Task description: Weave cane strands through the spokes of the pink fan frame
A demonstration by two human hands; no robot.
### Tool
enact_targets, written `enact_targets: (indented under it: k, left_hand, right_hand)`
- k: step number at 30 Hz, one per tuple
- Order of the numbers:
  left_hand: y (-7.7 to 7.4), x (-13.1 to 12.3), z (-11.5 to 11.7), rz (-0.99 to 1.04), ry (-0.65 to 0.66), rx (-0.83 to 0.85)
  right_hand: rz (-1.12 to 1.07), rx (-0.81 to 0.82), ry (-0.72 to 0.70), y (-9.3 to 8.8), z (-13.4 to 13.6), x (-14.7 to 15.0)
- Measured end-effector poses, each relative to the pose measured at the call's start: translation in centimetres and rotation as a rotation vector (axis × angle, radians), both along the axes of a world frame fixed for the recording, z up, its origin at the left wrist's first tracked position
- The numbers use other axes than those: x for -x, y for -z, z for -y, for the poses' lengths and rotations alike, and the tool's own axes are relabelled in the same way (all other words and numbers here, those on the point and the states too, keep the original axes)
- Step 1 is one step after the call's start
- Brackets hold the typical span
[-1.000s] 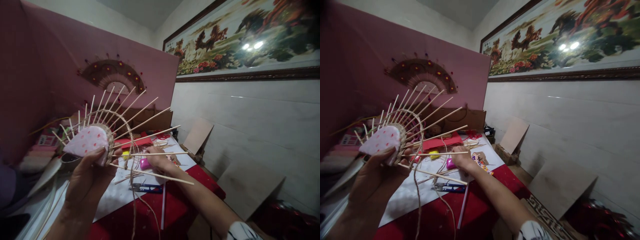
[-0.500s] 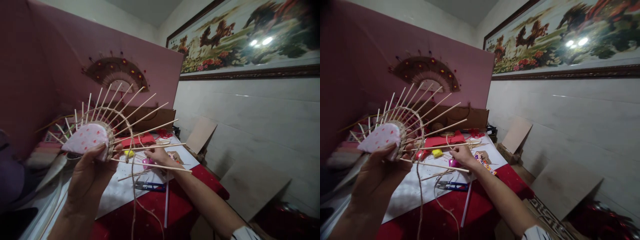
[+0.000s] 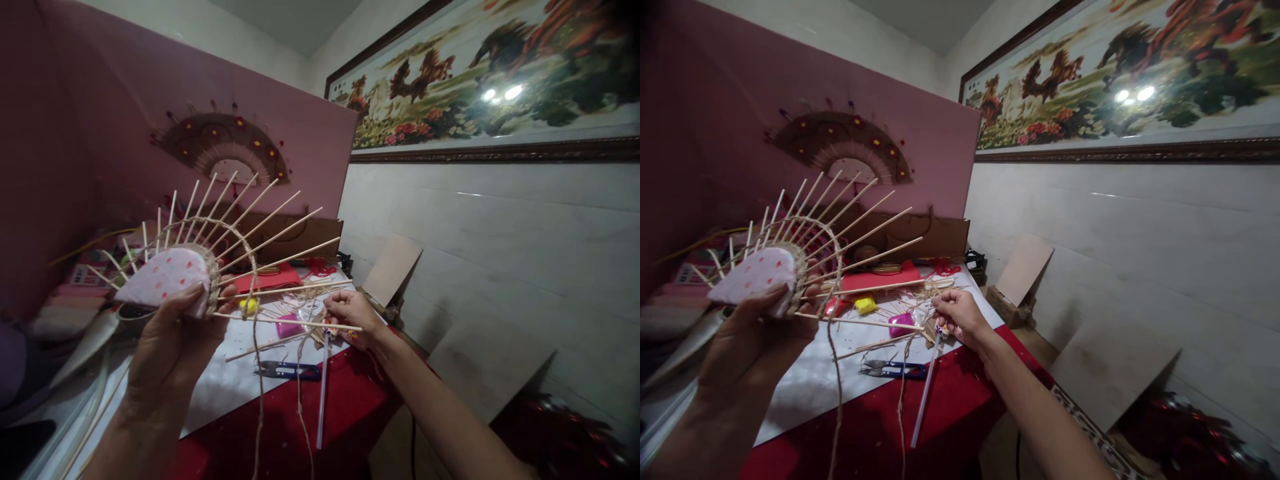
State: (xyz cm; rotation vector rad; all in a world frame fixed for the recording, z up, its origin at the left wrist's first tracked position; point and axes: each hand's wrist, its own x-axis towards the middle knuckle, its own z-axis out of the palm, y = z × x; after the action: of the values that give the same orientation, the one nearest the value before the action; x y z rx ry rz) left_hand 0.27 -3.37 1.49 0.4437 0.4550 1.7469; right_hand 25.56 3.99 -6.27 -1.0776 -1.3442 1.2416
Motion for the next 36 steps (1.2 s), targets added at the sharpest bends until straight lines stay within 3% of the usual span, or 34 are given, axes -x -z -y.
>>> enact_targets:
  k: [12,27,36]
  left_hand:
    - [0.3,0.2,-0.3,0.020,0.005,0.008]
    - [0.4,0.1,-0.4,0.020,0.001,0.006]
    - [1.5,0.0,-2.2,0.000,0.003,0.004]
  right_hand:
    - [-0.076,-0.072,0.142,-1.1,-0.4,-1.5]
    - [-0.088,-0.169,0.254,-1.6,-1.0,-0.9]
    - [-0.124,-0.082,0.309,-0.2,-0.3,-1.0]
